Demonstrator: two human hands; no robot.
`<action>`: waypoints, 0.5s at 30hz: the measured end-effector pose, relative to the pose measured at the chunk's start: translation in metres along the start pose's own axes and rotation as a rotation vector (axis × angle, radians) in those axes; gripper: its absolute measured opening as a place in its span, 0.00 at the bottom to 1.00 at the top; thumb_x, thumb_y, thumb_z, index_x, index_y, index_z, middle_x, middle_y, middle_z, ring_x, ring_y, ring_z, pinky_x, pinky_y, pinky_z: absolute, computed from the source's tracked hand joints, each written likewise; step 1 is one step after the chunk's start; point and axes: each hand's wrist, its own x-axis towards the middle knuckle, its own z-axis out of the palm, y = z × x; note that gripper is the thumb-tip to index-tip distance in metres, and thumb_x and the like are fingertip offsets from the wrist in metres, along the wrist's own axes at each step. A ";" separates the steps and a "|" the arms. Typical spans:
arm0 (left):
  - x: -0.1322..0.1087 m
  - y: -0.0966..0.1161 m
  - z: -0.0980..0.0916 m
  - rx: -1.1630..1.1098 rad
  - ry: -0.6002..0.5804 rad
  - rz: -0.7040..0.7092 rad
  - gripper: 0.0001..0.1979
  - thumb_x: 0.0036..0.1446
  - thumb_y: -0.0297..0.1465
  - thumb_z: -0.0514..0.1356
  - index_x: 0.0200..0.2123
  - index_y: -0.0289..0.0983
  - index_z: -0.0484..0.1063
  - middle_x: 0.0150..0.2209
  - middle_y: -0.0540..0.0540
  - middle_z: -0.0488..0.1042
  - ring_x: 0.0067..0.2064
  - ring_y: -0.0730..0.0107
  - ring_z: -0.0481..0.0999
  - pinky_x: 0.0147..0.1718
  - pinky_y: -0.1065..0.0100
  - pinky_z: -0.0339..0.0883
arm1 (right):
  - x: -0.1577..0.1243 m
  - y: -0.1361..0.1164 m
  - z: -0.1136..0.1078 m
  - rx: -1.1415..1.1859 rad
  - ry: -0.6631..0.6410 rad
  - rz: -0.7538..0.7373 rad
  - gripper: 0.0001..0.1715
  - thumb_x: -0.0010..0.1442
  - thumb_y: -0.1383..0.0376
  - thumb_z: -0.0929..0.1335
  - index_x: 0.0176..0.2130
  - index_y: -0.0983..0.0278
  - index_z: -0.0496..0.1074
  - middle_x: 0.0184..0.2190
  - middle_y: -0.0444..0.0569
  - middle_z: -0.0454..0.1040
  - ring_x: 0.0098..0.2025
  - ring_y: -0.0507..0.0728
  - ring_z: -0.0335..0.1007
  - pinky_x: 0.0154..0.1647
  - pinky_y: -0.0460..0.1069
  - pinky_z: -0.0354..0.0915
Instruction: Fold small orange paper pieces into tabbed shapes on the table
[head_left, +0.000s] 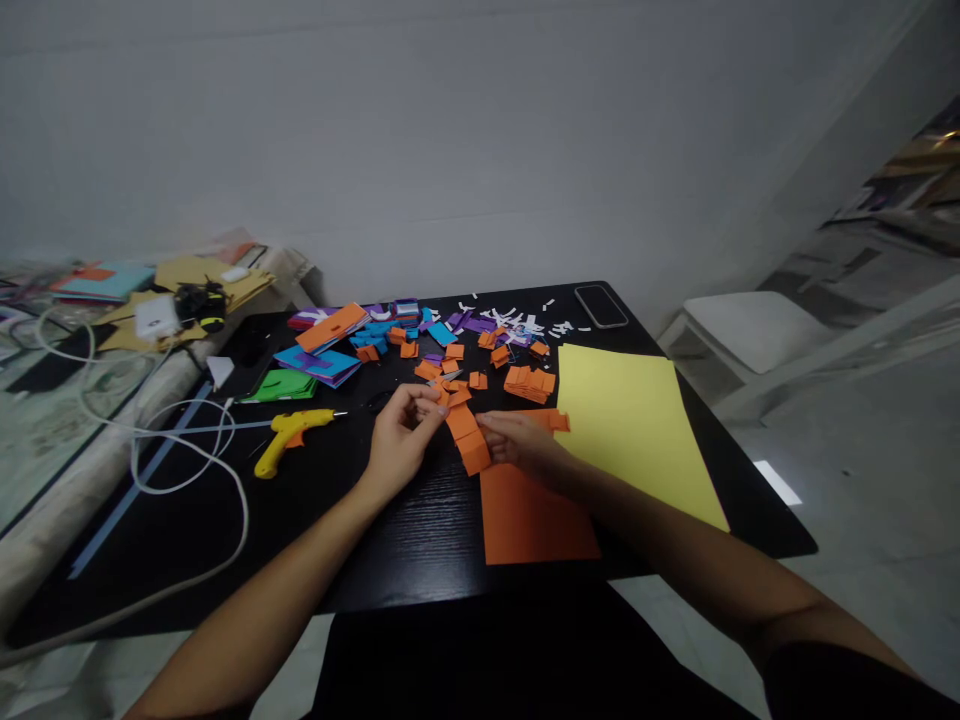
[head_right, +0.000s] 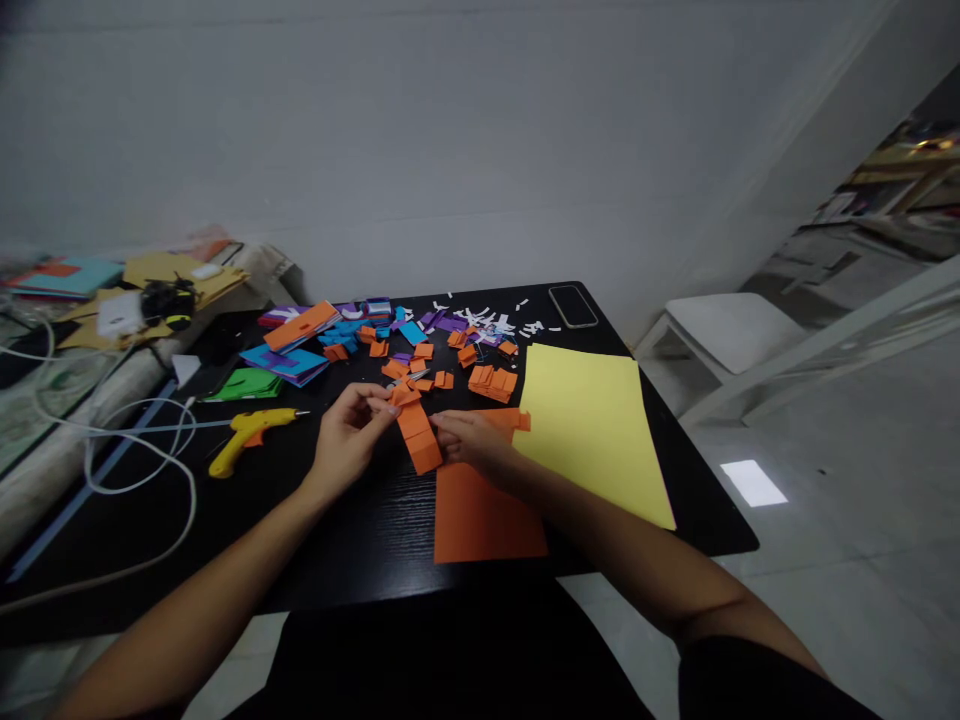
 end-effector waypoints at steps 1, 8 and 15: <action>0.000 0.000 0.000 0.000 0.000 0.002 0.13 0.54 0.37 0.70 0.39 0.38 0.74 0.30 0.51 0.75 0.30 0.72 0.72 0.32 0.71 0.65 | -0.001 -0.001 0.000 0.036 0.000 0.032 0.20 0.57 0.49 0.75 0.38 0.62 0.78 0.28 0.47 0.77 0.32 0.56 0.75 0.40 0.54 0.72; -0.001 0.000 0.001 -0.021 -0.032 -0.011 0.14 0.54 0.36 0.70 0.39 0.37 0.73 0.29 0.51 0.75 0.30 0.73 0.71 0.32 0.71 0.64 | -0.005 -0.005 0.004 -0.068 0.014 -0.037 0.22 0.52 0.51 0.78 0.39 0.63 0.79 0.35 0.47 0.79 0.37 0.55 0.76 0.44 0.53 0.71; -0.005 0.000 0.004 -0.046 -0.139 -0.040 0.14 0.54 0.35 0.70 0.40 0.37 0.72 0.28 0.51 0.75 0.30 0.73 0.73 0.34 0.70 0.65 | -0.006 -0.006 0.003 -0.127 0.062 -0.146 0.18 0.52 0.52 0.77 0.35 0.63 0.78 0.34 0.46 0.80 0.37 0.54 0.74 0.44 0.51 0.67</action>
